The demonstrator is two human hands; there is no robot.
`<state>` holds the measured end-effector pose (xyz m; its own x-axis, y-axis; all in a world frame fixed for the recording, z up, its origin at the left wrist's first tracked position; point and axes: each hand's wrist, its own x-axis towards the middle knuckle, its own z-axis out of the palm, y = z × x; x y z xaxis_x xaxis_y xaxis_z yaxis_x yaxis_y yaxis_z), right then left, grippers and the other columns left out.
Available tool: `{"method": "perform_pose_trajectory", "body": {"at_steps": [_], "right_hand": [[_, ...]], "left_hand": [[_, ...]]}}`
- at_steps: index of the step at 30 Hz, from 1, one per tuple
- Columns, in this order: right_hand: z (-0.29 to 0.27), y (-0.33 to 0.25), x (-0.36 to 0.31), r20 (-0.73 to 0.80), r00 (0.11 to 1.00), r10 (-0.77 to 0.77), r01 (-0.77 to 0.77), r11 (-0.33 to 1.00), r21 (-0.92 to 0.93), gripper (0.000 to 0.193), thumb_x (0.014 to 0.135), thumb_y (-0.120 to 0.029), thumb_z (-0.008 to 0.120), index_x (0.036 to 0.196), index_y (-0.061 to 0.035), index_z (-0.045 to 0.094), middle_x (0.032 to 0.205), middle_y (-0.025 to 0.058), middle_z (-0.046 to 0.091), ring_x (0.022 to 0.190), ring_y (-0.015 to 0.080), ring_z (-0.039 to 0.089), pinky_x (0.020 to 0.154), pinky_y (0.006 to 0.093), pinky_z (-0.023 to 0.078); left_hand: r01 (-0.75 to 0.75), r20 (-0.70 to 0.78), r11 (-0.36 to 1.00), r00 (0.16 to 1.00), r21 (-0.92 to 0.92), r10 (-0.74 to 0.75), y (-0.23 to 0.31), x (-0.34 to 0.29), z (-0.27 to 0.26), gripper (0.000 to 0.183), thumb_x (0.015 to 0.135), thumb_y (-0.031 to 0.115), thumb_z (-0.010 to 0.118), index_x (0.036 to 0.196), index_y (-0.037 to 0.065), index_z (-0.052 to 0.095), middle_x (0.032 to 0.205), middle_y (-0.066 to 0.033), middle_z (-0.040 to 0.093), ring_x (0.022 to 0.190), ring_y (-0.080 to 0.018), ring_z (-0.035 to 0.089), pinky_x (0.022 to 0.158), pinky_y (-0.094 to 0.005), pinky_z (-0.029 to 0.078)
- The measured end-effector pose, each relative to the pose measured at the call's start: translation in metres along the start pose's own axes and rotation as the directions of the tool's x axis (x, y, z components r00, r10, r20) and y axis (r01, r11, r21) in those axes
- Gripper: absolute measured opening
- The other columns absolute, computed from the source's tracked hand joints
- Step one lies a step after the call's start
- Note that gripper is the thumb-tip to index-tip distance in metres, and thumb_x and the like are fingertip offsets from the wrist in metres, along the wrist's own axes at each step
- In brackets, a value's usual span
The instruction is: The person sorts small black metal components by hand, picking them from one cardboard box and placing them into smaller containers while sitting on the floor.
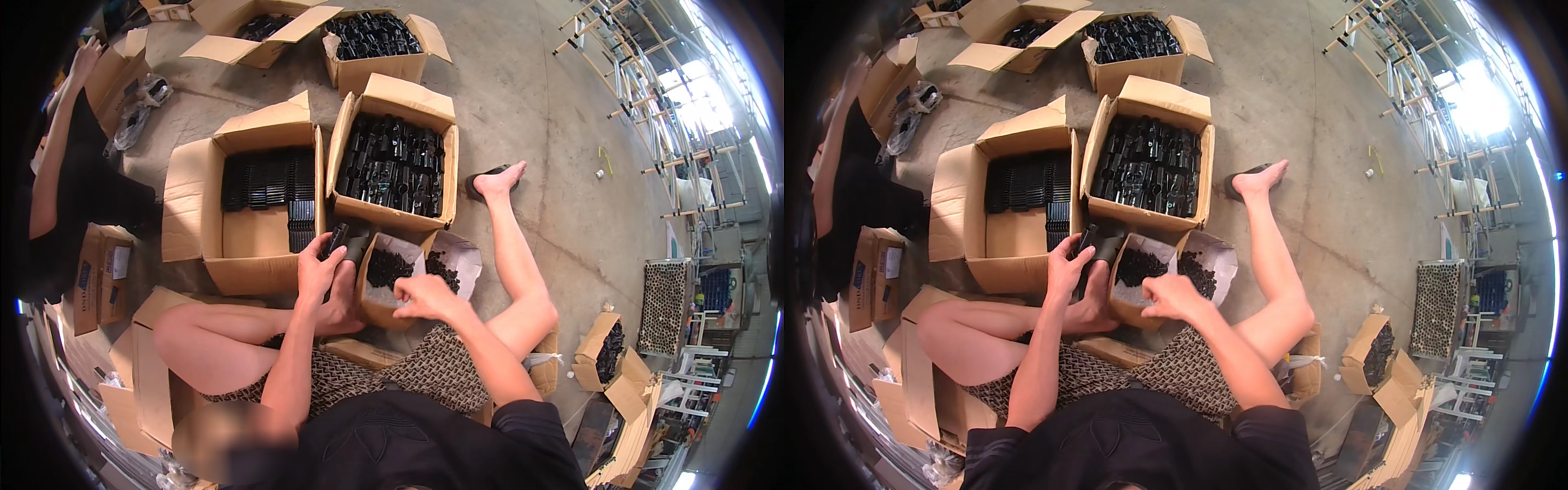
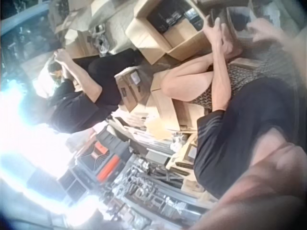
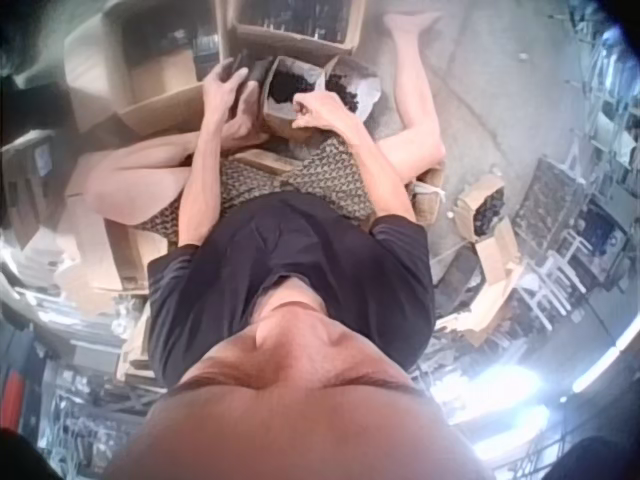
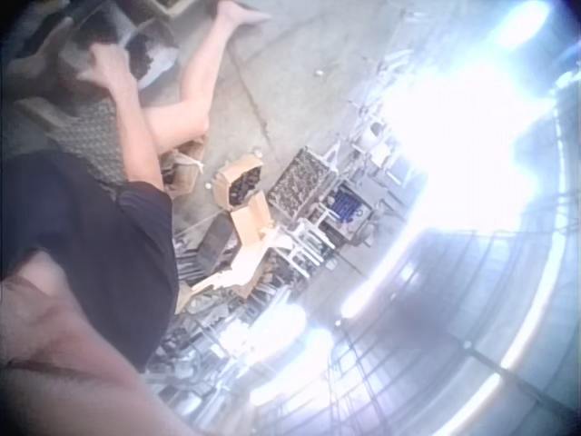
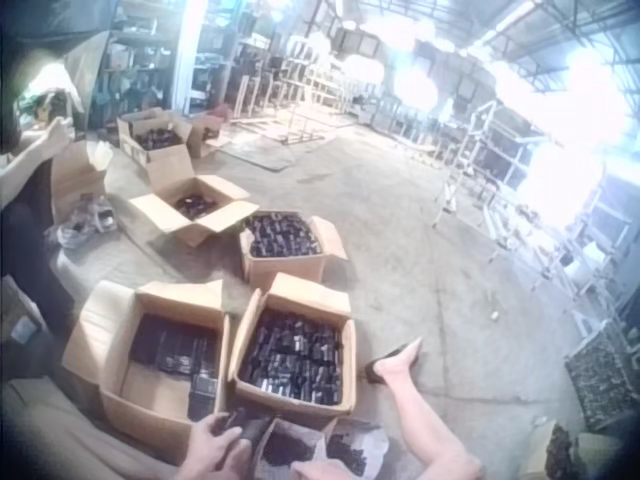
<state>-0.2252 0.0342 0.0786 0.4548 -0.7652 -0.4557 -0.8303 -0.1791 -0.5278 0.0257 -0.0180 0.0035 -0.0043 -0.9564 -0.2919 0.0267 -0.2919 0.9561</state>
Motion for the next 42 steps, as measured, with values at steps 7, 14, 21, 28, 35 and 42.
{"method": "perform_pose_trajectory", "body": {"at_steps": [7, 14, 21, 28, 35, 42], "right_hand": [[0.089, 0.000, -0.005, -0.060, 0.992, -0.113, 0.098, 0.972, -0.215, 0.024, 0.080, -0.026, 0.068, 0.082, -0.0023, 0.065, 0.070, 0.0168, 0.068, 0.067, 0.0385, 0.068, 0.062, 0.0491, 0.054], [0.094, 0.018, 0.020, -0.030, 0.999, -0.035, 0.019, 0.904, -0.427, 0.018, 0.076, -0.022, 0.069, 0.082, -0.0049, 0.068, 0.074, 0.0173, 0.068, 0.073, 0.0350, 0.070, 0.062, 0.0462, 0.055], [0.087, 0.042, 0.039, -0.134, 0.991, -0.013, -0.031, 0.946, -0.323, 0.013, 0.072, -0.015, 0.068, 0.080, -0.0049, 0.068, 0.078, 0.0157, 0.071, 0.078, 0.0363, 0.070, 0.068, 0.0482, 0.056], [0.051, 0.048, 0.062, 0.097, 0.990, 0.100, -0.117, 0.975, 0.187, 0.042, 0.071, -0.034, 0.084, 0.099, -0.0039, 0.074, 0.091, 0.0172, 0.074, 0.089, 0.0282, 0.072, 0.080, 0.0381, 0.057], [0.084, 0.068, 0.103, -0.441, 0.837, 0.326, -0.442, 0.876, -0.192, 0.015, 0.085, -0.012, 0.068, 0.092, 0.0015, 0.064, 0.089, 0.0209, 0.070, 0.081, 0.0361, 0.073, 0.069, 0.0452, 0.059], [0.097, 0.071, 0.106, -0.436, 0.854, 0.283, -0.456, 0.812, -0.365, 0.020, 0.092, -0.011, 0.056, 0.097, 0.0012, 0.070, 0.095, 0.0181, 0.068, 0.081, 0.0319, 0.073, 0.068, 0.0400, 0.061]], "left_hand": [[0.003, 0.018, 1.000, 1.000, 0.026, -0.004, 0.001, -0.002, -0.004, 0.047, 0.086, 0.009, 0.075, 0.128, -0.006, 0.060, 0.112, -0.0116, 0.069, 0.099, -0.0148, 0.063, 0.090, -0.0285, 0.050], [0.000, 0.025, 1.000, 1.000, 0.026, -0.001, -0.004, -0.002, 0.001, 0.047, 0.084, 0.014, 0.076, 0.125, -0.006, 0.063, 0.114, -0.0151, 0.070, 0.101, -0.0181, 0.066, 0.090, -0.0310, 0.052], [0.006, 0.032, 0.999, 0.999, 0.036, -0.007, -0.003, -0.004, -0.001, 0.049, 0.081, 0.014, 0.078, 0.124, -0.005, 0.064, 0.113, -0.0165, 0.071, 0.104, -0.0200, 0.066, 0.093, -0.0320, 0.051], [0.009, 0.038, 0.975, 0.999, 0.223, -0.018, -0.006, -0.010, -0.012, 0.055, 0.074, 0.018, 0.082, 0.122, -0.006, 0.066, 0.114, -0.0208, 0.071, 0.109, -0.0263, 0.067, 0.096, -0.0348, 0.051], [-0.083, 0.054, 0.865, 0.996, 0.495, 0.065, 0.024, -0.019, 0.006, 0.053, 0.078, 0.024, 0.079, 0.120, -0.006, 0.065, 0.110, -0.0267, 0.070, 0.107, -0.0363, 0.068, 0.094, -0.0403, 0.052], [-0.110, 0.122, 0.846, 0.991, 0.522, 0.053, 0.018, -0.027, 0.009, 0.049, 0.080, 0.016, 0.076, 0.122, -0.004, 0.062, 0.104, -0.0264, 0.070, 0.100, -0.0388, 0.069, 0.088, -0.0422, 0.053]]}}
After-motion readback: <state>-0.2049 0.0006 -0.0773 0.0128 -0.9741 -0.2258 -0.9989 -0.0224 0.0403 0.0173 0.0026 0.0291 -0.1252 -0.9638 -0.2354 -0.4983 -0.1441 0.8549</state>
